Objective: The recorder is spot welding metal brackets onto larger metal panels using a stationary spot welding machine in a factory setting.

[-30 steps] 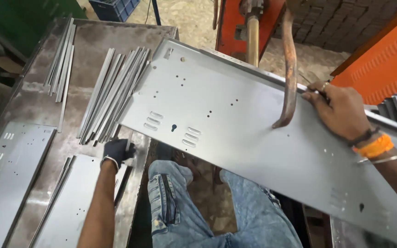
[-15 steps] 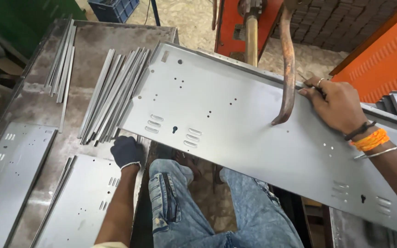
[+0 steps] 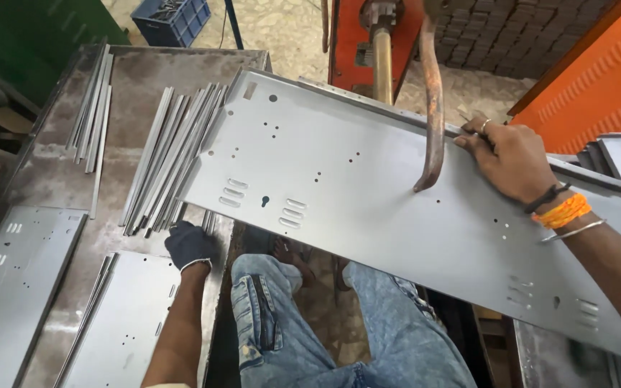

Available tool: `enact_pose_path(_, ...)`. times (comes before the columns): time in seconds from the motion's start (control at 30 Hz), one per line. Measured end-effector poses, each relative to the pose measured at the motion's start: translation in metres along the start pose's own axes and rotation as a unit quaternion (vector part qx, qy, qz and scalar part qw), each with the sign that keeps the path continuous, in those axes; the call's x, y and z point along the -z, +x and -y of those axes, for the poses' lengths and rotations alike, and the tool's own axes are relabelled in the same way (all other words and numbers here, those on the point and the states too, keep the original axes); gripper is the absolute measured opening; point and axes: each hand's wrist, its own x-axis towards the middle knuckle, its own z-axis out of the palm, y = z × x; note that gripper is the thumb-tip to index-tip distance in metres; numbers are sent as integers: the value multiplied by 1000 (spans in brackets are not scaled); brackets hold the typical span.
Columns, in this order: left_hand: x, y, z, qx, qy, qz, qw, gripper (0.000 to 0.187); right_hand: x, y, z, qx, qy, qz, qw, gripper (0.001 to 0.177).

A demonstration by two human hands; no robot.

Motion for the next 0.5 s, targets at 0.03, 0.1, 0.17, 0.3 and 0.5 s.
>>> enact_pose_path(0.03,-17,4,2,9,17,-8,1000,27,2,0,0,-18,5,17,1000,27)
enact_pose_path(0.1,-45,12,16,17,34,-20,999,29,3,6,-4,-37,9,30,999,28)
enact_pose_path(0.17,-72,16,37,168,-473,-34,864,17,2,6,-12,38,27,6,999,28)
enact_pose_path(0.3,-53,-16,99,189,-700,31,688,23,3,25,-9,13,-7,47,999,29)
enact_pose_path(0.5,83,-82,194,89,-685,-42,722,16,-2,57,-11,-44,-14,120,992,36)
